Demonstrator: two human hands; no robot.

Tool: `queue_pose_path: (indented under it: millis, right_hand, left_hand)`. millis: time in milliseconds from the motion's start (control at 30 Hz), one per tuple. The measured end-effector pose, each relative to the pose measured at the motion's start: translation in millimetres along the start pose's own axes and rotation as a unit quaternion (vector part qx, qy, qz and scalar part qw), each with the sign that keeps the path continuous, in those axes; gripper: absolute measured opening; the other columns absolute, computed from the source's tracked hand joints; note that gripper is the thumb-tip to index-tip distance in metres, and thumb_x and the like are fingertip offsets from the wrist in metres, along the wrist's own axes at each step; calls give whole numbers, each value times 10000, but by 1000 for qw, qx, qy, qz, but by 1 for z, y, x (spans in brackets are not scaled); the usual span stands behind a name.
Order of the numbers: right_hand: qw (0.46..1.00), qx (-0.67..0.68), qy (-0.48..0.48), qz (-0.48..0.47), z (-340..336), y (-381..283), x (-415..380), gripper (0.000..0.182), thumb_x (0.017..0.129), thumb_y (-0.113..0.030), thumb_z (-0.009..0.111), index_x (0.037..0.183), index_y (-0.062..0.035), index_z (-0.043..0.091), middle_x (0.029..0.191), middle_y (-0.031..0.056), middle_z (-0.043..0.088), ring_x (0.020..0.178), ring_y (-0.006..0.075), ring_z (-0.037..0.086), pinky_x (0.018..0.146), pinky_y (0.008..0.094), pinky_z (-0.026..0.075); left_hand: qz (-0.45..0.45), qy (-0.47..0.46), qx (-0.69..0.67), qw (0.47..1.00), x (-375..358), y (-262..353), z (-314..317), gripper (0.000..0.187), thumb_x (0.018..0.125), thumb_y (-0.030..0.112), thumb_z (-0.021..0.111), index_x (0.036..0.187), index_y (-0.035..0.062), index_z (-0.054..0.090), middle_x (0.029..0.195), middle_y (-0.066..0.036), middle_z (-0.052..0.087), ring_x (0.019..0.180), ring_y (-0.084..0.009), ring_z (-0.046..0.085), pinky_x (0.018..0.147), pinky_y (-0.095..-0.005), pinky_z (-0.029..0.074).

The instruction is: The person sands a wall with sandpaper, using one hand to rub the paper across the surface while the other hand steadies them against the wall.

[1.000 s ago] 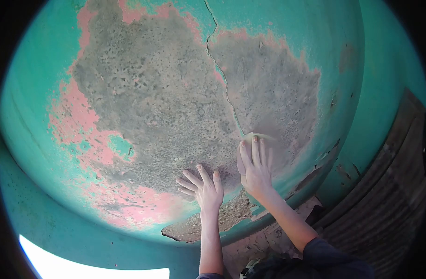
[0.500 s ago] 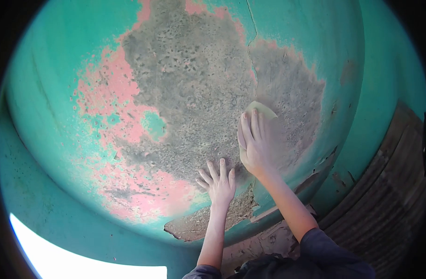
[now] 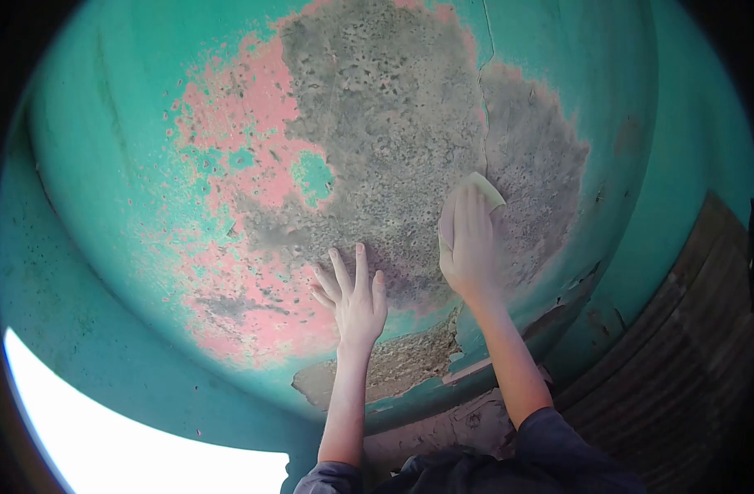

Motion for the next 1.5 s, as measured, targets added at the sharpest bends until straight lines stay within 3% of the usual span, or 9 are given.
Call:
queue_pose_path:
  millis: [67,167,800,867,933,1100,1167,1367,1500]
  right_hand:
    - [988,-74,-123,51,-1,-9,-18,779,871,-173,614,1527,19,241,1579,238,239,1458,415,241,1153,539,244]
    - [999,-28,-39,2,-3,1,10,779,870,-187,613,1530,7,246,1581,221,253,1462,403,244,1154,557,227]
    - [996,-62,-62,-10,-23,8,29,764,869,-208,599,1528,-13,266,1587,188,257,1465,402,228,1133,604,228]
    - [998,-49,-48,-13,-23,9,25,775,862,-211,606,1529,-11,265,1588,184,255,1467,402,225,1134,607,223]
    - [994,-52,-95,-12,-15,8,7,791,858,-215,613,1532,-9,253,1593,181,244,1469,401,220,1134,609,223]
    - [995,-54,-80,-15,-18,6,22,817,849,-218,622,1537,-10,235,1598,180,231,1468,403,216,1140,600,224]
    - [996,-57,-63,-19,-23,4,31,840,826,-205,632,1537,-6,233,1599,180,230,1471,403,207,1137,605,222]
    - [992,-23,-116,34,23,8,-63,855,807,-194,632,1535,1,229,1595,185,236,1472,401,208,1135,593,235]
    - [997,-8,-77,27,12,3,-32,847,810,-194,641,1527,12,239,1586,200,249,1456,404,251,1128,585,257]
  left_hand:
    - [-22,-33,-28,999,0,3,4,609,1038,452,362,1574,196,224,1628,-233,-5,1444,-549,-115,1096,-719,-32]
    - [-39,-66,-40,996,0,4,13,650,1033,481,356,1577,163,197,1615,-266,-43,1421,-582,-141,1074,-742,-49]
    - [-79,-128,-11,989,5,3,44,748,1012,544,361,1572,93,155,1570,-360,-64,1355,-678,-147,1009,-799,-66]
    - [-56,-34,-23,998,2,1,46,719,990,551,417,1536,101,292,1555,-380,65,1331,-724,-76,971,-842,-26]
    - [-54,-36,-21,998,1,0,47,722,989,553,417,1535,97,293,1553,-384,64,1329,-725,-81,969,-842,-27]
    - [-54,-37,-11,998,2,1,49,736,988,562,417,1535,86,289,1546,-398,56,1320,-733,-93,965,-843,-31]
    - [-73,-84,22,994,1,2,52,784,1006,560,378,1572,82,125,1555,-384,-84,1345,-686,-161,997,-806,-74]
    - [-71,-99,29,992,-2,2,56,798,1005,561,382,1576,87,90,1552,-385,-108,1344,-681,-178,993,-809,-74]
    - [-59,-80,41,994,-4,-1,62,795,1006,566,373,1579,96,83,1554,-377,-121,1346,-677,-182,993,-809,-78]
Point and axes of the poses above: each hand's wrist, its own x-axis towards the middle knuckle, its own z-axis out of the palm, y = z × x, the point moved 4 cm from there along x, towards the middle knuckle
